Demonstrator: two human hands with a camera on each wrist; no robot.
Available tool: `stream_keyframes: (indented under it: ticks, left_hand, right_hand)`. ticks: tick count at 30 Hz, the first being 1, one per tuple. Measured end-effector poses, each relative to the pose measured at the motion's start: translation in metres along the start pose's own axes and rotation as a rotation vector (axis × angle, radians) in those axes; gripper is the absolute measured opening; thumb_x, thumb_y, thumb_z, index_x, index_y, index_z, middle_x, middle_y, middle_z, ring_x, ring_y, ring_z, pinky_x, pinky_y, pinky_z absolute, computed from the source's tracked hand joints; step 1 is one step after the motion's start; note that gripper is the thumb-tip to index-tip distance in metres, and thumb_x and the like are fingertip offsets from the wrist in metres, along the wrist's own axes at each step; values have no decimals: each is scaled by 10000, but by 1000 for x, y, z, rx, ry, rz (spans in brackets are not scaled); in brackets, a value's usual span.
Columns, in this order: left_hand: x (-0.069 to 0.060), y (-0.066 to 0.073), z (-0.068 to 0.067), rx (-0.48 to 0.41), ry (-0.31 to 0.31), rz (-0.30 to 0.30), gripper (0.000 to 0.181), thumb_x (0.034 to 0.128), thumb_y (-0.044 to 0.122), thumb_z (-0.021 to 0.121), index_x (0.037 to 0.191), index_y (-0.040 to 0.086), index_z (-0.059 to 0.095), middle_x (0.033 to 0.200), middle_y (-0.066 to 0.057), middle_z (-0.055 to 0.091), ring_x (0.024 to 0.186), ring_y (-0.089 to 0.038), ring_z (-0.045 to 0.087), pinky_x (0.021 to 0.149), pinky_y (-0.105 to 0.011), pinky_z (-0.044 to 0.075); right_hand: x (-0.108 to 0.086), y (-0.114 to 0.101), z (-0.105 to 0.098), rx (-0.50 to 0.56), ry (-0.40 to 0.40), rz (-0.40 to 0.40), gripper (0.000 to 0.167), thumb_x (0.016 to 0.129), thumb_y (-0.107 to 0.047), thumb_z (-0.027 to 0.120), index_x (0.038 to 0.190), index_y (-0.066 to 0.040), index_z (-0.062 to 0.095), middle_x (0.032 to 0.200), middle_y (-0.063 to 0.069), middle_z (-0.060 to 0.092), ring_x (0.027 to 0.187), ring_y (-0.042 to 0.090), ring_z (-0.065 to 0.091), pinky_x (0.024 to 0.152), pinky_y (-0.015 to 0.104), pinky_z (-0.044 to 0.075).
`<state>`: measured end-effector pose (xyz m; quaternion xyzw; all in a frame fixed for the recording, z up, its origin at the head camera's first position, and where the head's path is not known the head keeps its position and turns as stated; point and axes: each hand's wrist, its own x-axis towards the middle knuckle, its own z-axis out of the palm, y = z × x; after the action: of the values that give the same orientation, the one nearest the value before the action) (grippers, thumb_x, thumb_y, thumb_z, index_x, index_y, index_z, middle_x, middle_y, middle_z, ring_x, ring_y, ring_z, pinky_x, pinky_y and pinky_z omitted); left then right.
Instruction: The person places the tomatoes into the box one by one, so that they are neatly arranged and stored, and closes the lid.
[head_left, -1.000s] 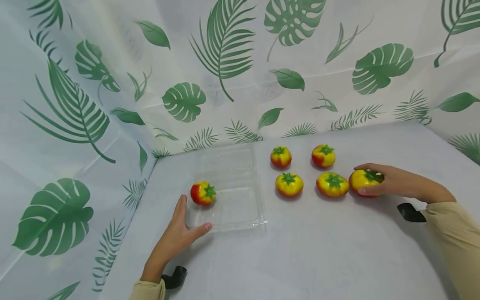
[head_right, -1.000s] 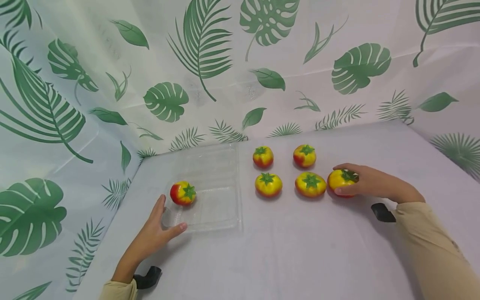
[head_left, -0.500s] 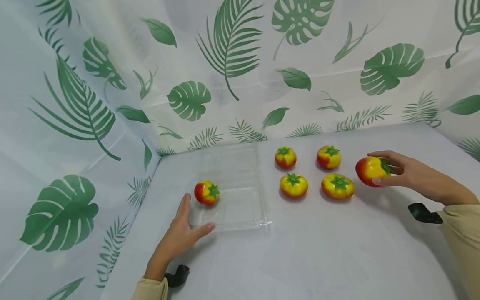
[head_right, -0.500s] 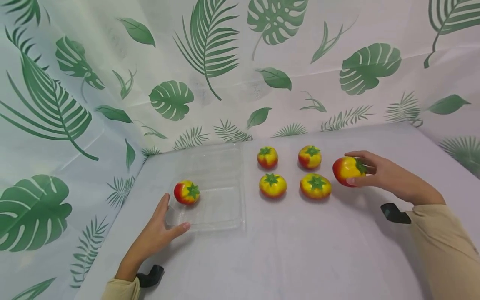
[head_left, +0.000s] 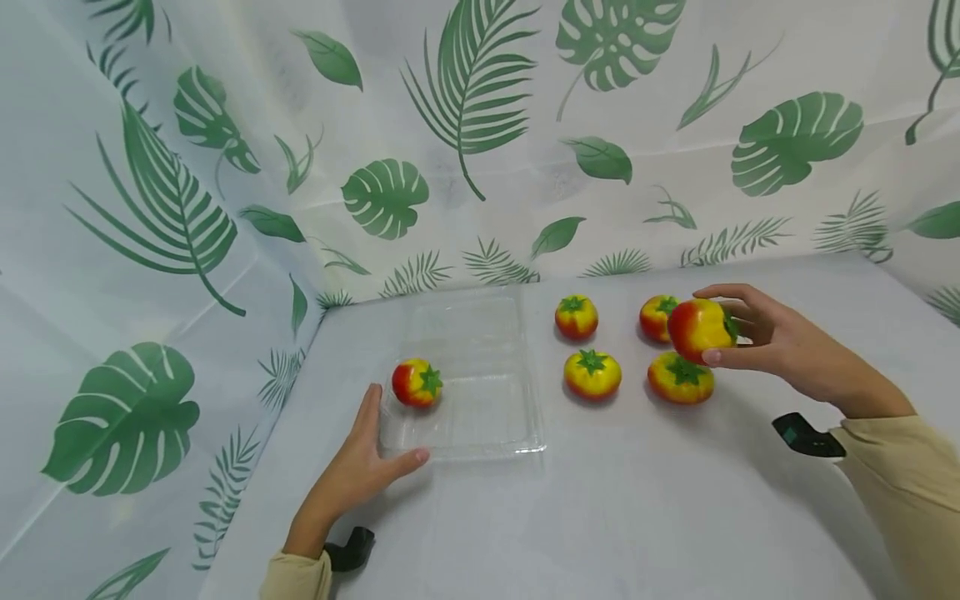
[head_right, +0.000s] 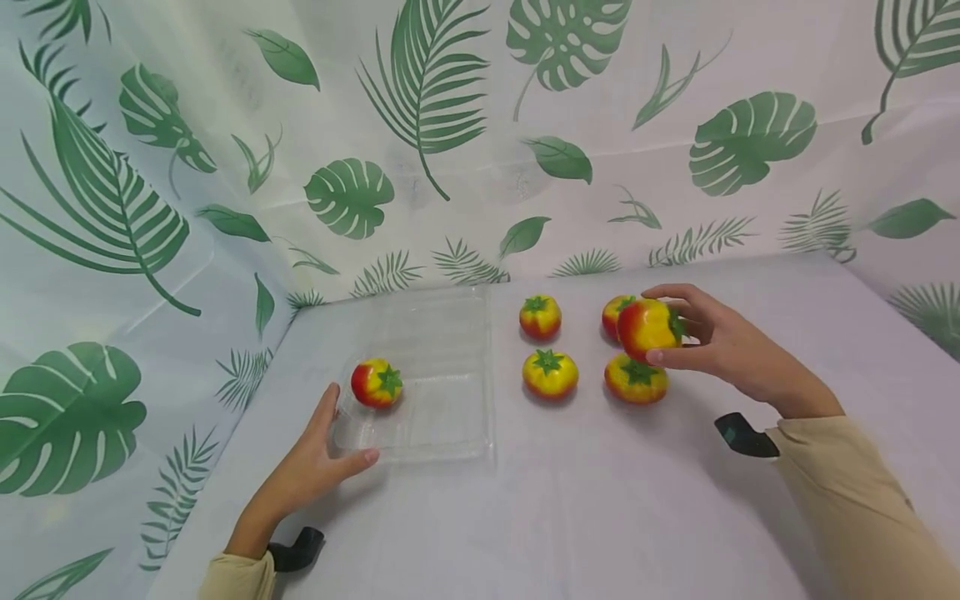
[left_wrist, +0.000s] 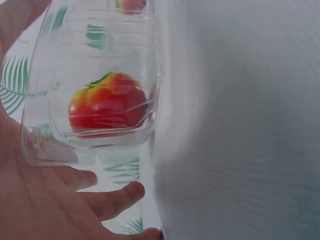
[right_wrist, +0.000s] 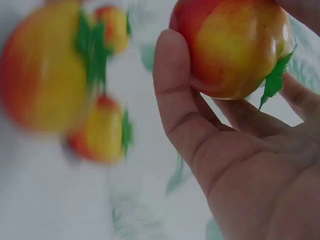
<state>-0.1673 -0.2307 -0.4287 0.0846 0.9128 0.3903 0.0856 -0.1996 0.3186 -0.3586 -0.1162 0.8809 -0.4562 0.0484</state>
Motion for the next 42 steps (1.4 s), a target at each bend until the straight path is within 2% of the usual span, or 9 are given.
stream_keyframes:
  ticks: [4,9,13,20,27,31,36,39,42]
  left_hand:
    - [1,-3,0,-3,-1,16,1241,926,508,802,1711,34,-34,1784,-134,-124,1632,-382,-32,1255,-616,85]
    - [2,-9,2,-7,7,43,1223,931,496,800,1716,46,-22,1790,-96,-110,1635,-355,-12,1256,-615,95]
    - [3,-12,2,9,18,72,1204,933,489,801,1714,28,8,1791,-121,-76,1633,-360,20,1254,-624,114]
    - [3,-14,1,50,23,77,1183,937,520,775,1716,29,32,1794,-111,-45,1622,-408,82,1241,-690,124]
    - [3,-16,0,148,44,58,1174,938,577,741,1720,41,49,1797,-85,-31,1616,-426,124,1220,-752,93]
    - [3,-15,1,164,48,56,1160,942,585,736,1722,49,64,1797,-76,-21,1627,-387,118,1219,-757,67]
    - [2,-12,2,173,42,34,1158,939,588,739,1720,46,78,1795,-85,2,1630,-370,121,1210,-768,62]
    - [3,-11,2,197,44,45,1167,932,600,743,1718,40,86,1795,-87,16,1627,-368,141,1204,-778,82]
    - [5,-9,1,209,45,62,1181,921,610,748,1719,39,89,1797,-87,19,1625,-370,153,1203,-780,84]
  right_hand:
    - [8,-21,23,58,-30,-123,724,978,-150,783,1598,-229,417,1557,83,458,1357,415,501,913,273,570]
    - [16,-48,47,107,-72,-212,725,959,-129,795,1598,-205,461,1543,12,473,1312,274,555,949,253,559]
    - [25,-68,63,156,-109,-229,721,965,-165,795,1596,-206,450,1590,22,435,1385,331,517,989,237,532]
    - [42,-96,95,240,-138,-222,655,1004,-256,765,1587,-246,466,1599,-18,440,1462,345,445,1078,348,497]
    - [65,-126,140,260,-206,-284,546,1066,-290,686,1569,-253,477,1503,43,531,1184,355,655,1010,494,549]
    - [75,-143,163,297,-227,-323,550,1047,-266,718,1553,-238,503,1553,14,490,1355,373,546,1027,495,554]
    - [80,-157,189,309,-254,-392,555,1038,-210,720,1549,-162,510,1580,38,483,1384,325,511,1061,509,539]
    - [81,-160,203,291,-253,-411,578,1040,-202,711,1570,-128,494,1609,61,476,1430,293,473,1151,562,448]
    - [80,-162,214,271,-254,-415,606,1042,-216,710,1591,-114,473,1619,62,477,1429,295,477,1145,578,449]
